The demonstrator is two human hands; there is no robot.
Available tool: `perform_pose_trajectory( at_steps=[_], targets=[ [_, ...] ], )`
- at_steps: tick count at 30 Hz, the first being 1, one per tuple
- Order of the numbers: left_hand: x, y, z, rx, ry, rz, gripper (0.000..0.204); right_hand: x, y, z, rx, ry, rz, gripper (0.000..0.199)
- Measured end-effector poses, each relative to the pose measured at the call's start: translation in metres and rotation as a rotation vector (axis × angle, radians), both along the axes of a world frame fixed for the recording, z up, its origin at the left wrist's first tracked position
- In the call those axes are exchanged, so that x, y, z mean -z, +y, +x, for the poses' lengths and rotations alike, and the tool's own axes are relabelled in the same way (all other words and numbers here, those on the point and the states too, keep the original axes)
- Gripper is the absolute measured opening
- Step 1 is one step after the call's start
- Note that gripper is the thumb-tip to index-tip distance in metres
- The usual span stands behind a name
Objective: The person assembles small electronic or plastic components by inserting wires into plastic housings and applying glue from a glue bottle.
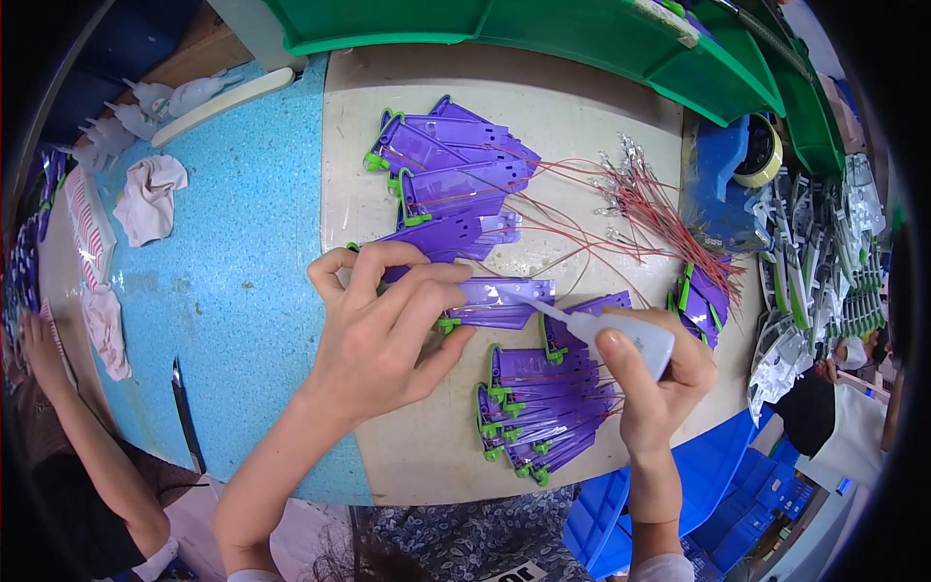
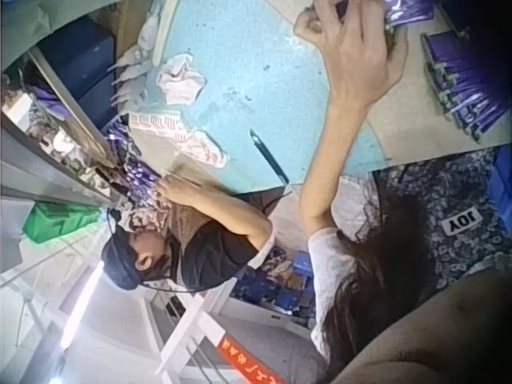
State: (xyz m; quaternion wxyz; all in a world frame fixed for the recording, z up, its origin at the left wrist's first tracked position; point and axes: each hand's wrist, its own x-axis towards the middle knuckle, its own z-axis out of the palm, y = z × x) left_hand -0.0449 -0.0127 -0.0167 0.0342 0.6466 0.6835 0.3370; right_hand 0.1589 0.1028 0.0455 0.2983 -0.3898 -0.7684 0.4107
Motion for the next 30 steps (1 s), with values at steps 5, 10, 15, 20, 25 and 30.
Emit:
perform_pose_trajectory(
  at_steps=[5,10,15,20,25,30],
  targets=[
    [-0.001,-0.001,-0.001,-0.006,-0.004,-0.003,0.036,-0.001,0.000,0.011,0.100,-0.080,-0.008,0.014],
    [-0.002,0.000,-0.003,-0.002,0.009,0.011,0.036,-0.011,-0.006,0.009,-0.005,-0.137,0.001,0.017],
    [-0.001,0.006,-0.005,-0.014,0.003,-0.006,0.036,-0.017,-0.003,0.027,0.206,-0.103,-0.232,0.017],
    [-0.006,0.023,0.012,0.078,0.024,0.044,0.036,-0.023,-0.005,0.037,0.366,0.245,-0.283,0.032],
    [-0.004,0.017,0.023,0.209,-0.069,-0.014,0.032,-0.018,-0.007,0.036,0.321,0.284,-0.289,0.031],
    [-0.001,0.004,-0.008,0.055,-0.008,-0.013,0.036,-0.004,-0.010,0.019,0.189,0.149,-0.202,0.021]
  ],
)
